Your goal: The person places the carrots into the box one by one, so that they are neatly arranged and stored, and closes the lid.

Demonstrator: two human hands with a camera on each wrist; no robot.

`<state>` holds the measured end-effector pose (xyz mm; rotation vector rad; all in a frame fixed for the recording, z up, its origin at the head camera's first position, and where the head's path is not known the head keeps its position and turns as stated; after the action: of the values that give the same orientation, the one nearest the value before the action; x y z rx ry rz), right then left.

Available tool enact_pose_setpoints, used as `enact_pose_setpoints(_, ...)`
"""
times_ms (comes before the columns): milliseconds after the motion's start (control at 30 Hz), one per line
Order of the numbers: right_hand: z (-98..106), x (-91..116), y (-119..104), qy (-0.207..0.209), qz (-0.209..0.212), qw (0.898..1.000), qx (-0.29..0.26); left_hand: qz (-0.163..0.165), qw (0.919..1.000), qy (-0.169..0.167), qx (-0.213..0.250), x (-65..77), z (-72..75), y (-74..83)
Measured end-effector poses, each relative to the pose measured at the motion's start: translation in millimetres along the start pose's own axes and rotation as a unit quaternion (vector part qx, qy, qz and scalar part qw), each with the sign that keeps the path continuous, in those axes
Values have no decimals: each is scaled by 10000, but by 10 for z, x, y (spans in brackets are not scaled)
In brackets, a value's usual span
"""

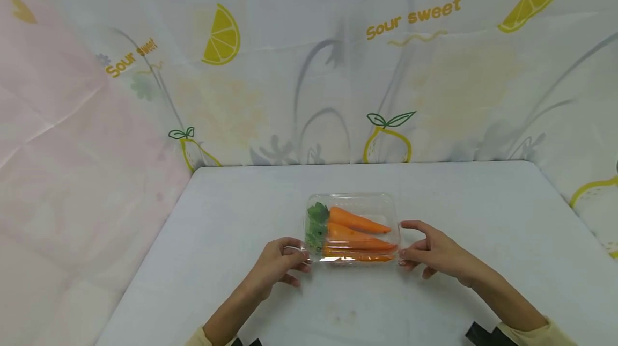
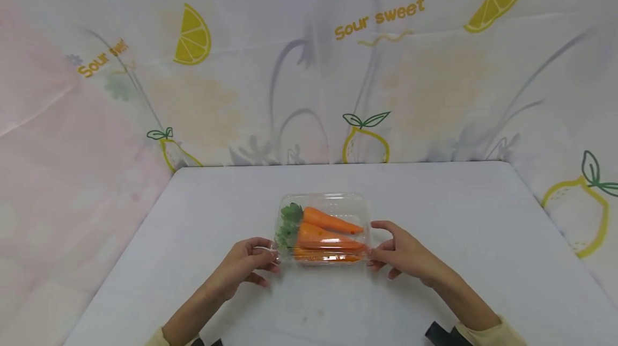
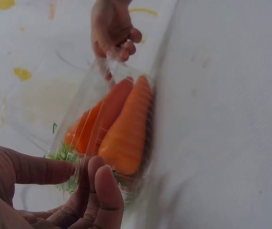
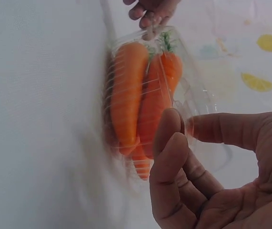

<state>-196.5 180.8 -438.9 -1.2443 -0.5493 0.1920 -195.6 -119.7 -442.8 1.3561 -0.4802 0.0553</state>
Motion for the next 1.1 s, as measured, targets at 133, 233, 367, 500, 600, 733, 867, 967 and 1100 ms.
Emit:
enact_pose_setpoints(133,-11,-2,-17,-49,108,9999,-100,-112,9999,-62,-71,-8,8,16)
enact_pose_setpoints(233,-10,1,-30,-71,203,9996,-158,-201,9996,-118,-138,-9,8,36)
enact_pose_setpoints(367,-13,0,-39,-117,343,9989,-281,-250,9994,-185,-138,-9,11,54)
enact_pose_setpoints(500,-22,-7,-25,-130,376,9980,-485,-195,9995,-258,-8,-34,20,51)
enact_pose_setpoints(600,-33,-23,-3,-95,285,9976,-627,-109,9994,-291,117,-58,37,37)
enact_pose_setpoints(733,-38,-43,22,-99,196,9967,-780,4,9989,-336,313,-87,50,10)
enact_pose_setpoints(867,-39,-37,21,-237,305,9957,-846,73,9981,-392,471,-97,54,-21)
enact_pose_setpoints(967,-29,-25,33,-320,284,9963,-745,66,9979,-420,485,-94,51,-36)
enact_pose_setpoints(1100,-11,-8,63,-432,172,9974,-557,57,9980,-476,405,-88,35,-48)
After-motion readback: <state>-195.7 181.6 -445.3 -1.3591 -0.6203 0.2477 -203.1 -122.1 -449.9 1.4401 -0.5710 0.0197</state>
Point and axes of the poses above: each hand's wrist, its own x-axis away from the middle knuckle, its own z-axis out of the back of the hand, y = z × x, the point moved 8 cm from there along -x, towards the middle knuckle, and after that the axes turned 1 degree about -y, right-handed, at the moved point
